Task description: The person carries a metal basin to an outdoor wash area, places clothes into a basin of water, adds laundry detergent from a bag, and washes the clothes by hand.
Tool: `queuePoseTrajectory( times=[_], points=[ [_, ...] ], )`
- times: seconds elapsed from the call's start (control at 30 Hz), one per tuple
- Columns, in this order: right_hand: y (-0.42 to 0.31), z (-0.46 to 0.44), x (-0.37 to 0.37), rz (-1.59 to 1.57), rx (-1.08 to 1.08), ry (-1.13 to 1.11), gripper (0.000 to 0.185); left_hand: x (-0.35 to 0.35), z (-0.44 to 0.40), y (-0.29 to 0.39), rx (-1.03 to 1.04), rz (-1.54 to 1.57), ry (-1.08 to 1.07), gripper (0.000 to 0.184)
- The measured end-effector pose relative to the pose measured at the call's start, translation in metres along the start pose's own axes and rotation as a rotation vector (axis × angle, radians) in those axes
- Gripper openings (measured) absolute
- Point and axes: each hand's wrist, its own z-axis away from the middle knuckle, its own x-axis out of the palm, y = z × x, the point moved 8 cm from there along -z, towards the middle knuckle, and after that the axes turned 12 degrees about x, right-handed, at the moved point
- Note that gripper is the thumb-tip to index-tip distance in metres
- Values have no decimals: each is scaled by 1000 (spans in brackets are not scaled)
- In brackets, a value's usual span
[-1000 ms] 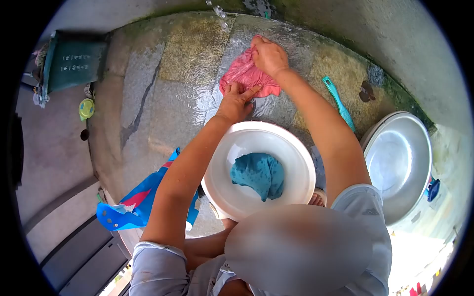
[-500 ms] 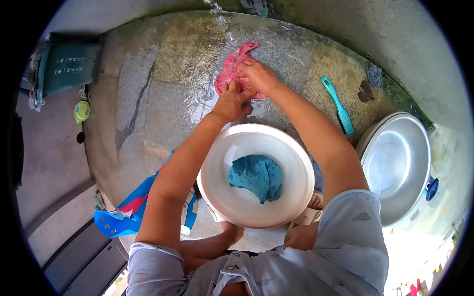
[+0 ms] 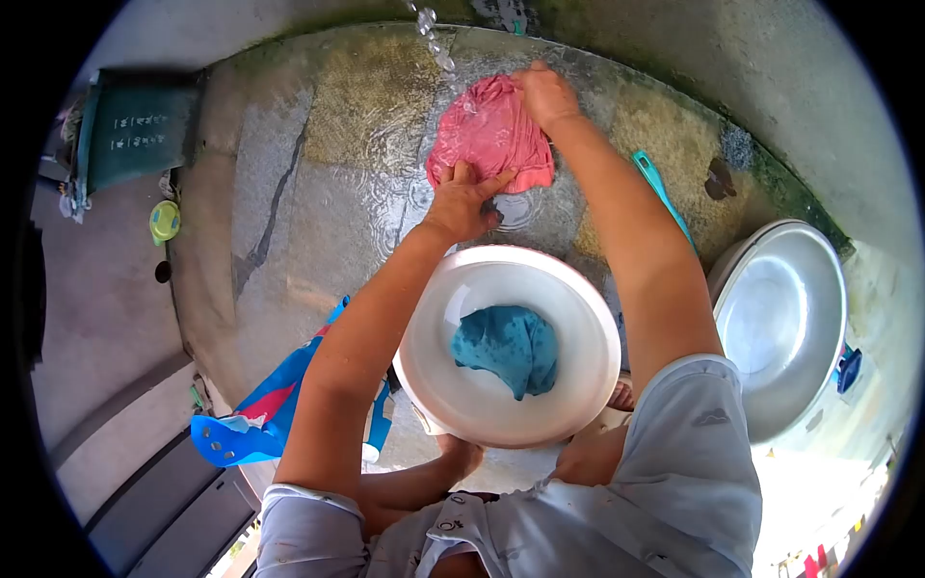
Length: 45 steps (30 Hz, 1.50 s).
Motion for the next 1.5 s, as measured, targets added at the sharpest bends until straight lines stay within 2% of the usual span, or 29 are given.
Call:
queuePoseTrajectory(
  times=[0.07, 0.17, 0.23, 0.27, 0.37, 0.4, 0.5, 0.6, 0.67, 0.77, 0.8, 0.87, 0.97, 1.0, 1.1, 1.2, 1.3, 1.33, 1.43, 1.47, 1.5],
  points=[
    [-16, -1, 10, 140, 4, -69, 25, -5, 0, 1, 2, -20, 38, 77],
    [-59, 80, 42, -85, -449, -277, 23, -2, 1, -4, 24, 10, 49, 79],
    [-34, 60, 23, -68, -345, -76, 26, 3, -3, -5, 57, 38, 41, 81],
    [-22, 47, 13, -61, -293, 29, 28, 2, -3, -5, -6, 93, -33, 77],
    [0, -2, -8, 96, 26, 27, 28, -5, 0, 0, -70, 39, -38, 76],
    [-9, -4, 0, 215, 18, -14, 26, 1, -2, -3, -65, 48, -50, 78],
    [-58, 68, 23, -28, -269, -151, 27, 19, -5, -14, 81, -42, 84, 83],
    [-32, 74, 18, -129, -284, -185, 28, -1, -1, -3, -31, 6, -20, 82],
    [-2, 34, -15, 54, -109, 53, 28, -7, -1, 3, -83, 20, -67, 82],
    [27, -6, -29, 160, 237, 97, 28, -12, 1, 1, -109, 31, -90, 82],
    [8, 2, -27, 133, 135, 144, 28, -8, 0, 1, -104, 42, -92, 82],
    [-37, 41, -6, 7, -111, 95, 27, 0, -2, -5, -56, -3, -57, 84],
    [-45, 80, 32, -55, -441, -195, 29, 5, -6, -7, -22, -20, -2, 86],
    [-34, 65, 29, 42, -298, -241, 32, 2, -5, -6, -15, -21, 17, 87],
    [7, 5, -7, 147, 258, -31, 35, 0, -3, -3, -99, 38, -118, 87],
    [-24, -4, -9, 143, 87, 152, 34, -2, 0, -2, -96, 48, -93, 87],
    [-45, 25, 36, 174, -171, 46, 37, -6, -1, 0, -104, 35, -97, 87],
    [-42, 28, 38, 276, -195, 132, 38, -8, 0, 1, -113, 22, -106, 87],
    [-18, 22, 26, 132, 73, -177, 38, -10, 4, -3, -3, 72, 130, 69],
    [-2, 17, 13, -58, 211, -181, 35, -6, 5, -8, 53, 38, 214, 60],
    [15, 11, 9, -165, 221, -187, 35, -1, 7, -15, 109, 2, 296, 50]
  ],
)
